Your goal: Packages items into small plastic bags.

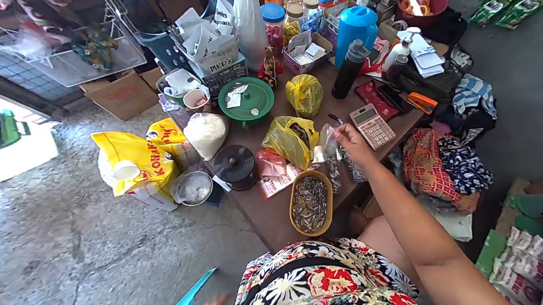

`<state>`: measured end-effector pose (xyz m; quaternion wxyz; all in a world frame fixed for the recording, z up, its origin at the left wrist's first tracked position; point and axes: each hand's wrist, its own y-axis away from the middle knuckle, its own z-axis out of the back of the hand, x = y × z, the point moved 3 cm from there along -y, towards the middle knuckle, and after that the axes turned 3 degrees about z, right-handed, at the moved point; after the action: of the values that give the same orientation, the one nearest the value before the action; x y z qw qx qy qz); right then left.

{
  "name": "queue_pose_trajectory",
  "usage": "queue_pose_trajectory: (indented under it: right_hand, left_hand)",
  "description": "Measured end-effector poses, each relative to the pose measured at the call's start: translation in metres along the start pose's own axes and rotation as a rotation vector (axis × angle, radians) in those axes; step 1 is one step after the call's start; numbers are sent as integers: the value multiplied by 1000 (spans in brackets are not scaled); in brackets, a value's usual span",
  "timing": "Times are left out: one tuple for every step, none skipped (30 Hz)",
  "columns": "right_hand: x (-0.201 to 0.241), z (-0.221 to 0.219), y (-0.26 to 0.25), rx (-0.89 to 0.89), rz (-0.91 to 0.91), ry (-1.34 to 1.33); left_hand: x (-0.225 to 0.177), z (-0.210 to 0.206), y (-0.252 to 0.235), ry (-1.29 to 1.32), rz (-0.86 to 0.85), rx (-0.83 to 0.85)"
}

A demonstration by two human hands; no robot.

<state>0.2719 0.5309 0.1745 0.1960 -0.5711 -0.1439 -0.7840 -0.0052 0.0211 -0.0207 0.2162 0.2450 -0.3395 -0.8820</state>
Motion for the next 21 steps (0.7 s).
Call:
queue_pose_trajectory:
  right_hand:
    - [10, 1, 8, 11, 28, -141]
    - [21, 1, 18, 19, 52, -277]
    - [33, 0, 30, 20, 71, -407]
    - [43, -3, 43, 17, 84, -527]
    - [52, -6, 56, 25, 90, -632]
    - [59, -9, 70, 45, 95, -720]
    - [65, -12, 83, 65, 92, -806]
    - [70, -16, 95, 80, 85, -894]
    - [75, -18, 106, 90, 77, -991]
    - [80, -21, 116, 90, 62, -1097]
    - [85, -23, 126, 73, 33, -1192]
    - [88, -23, 135, 39, -2, -1268]
    - [90, -22, 143, 14, -20, -1319]
    - [91, -19, 150, 7, -14, -1342]
    - [90, -17, 156, 7, 1, -1348]
    - [88, -13, 161, 12, 21, -1345]
    - [86, -11, 166, 13, 37, -1344]
    - [84, -8, 170, 1, 45, -1347]
    - [81, -7, 173, -9, 49, -1352]
    - [78, -6, 175, -9, 52, -1341]
    - [75, -5, 177, -17, 48, -1325]
  left_hand:
    - [-28, 52, -2, 84, -90, -182]
    - [-55, 98, -5, 175, -198, -344]
    - [-82, 136, -7, 260, -320, -484]
    - [-109, 166, -10, 348, -448, -596]
    - [-137, 190, -12, 469, -573, -659]
    - [-166, 208, -14, 641, -674, -641]
    - [-196, 220, -15, 841, -738, -560]
    - [-225, 229, -17, 1037, -766, -432]
    - [-251, 231, -20, 1207, -768, -272]
    - [-276, 230, -22, 1356, -747, -77]
    - [-298, 226, -21, 1477, -712, 130]
    - [-317, 222, -17, 1575, -681, 334]
    - [-331, 217, -12, 1662, -661, 516]
    - [-341, 213, -6, 1726, -662, 663]
    - [-346, 210, 0, 1771, -683, 761]
    - [-348, 209, 5, 1800, -714, 802]
    - [-348, 209, 8, 1819, -736, 792]
    - [-347, 211, 12, 1826, -734, 743]
    - [-345, 213, 16, 1828, -724, 686]
    - [-342, 215, 19, 1823, -718, 627]
    - [-339, 215, 21, 1810, -714, 565]
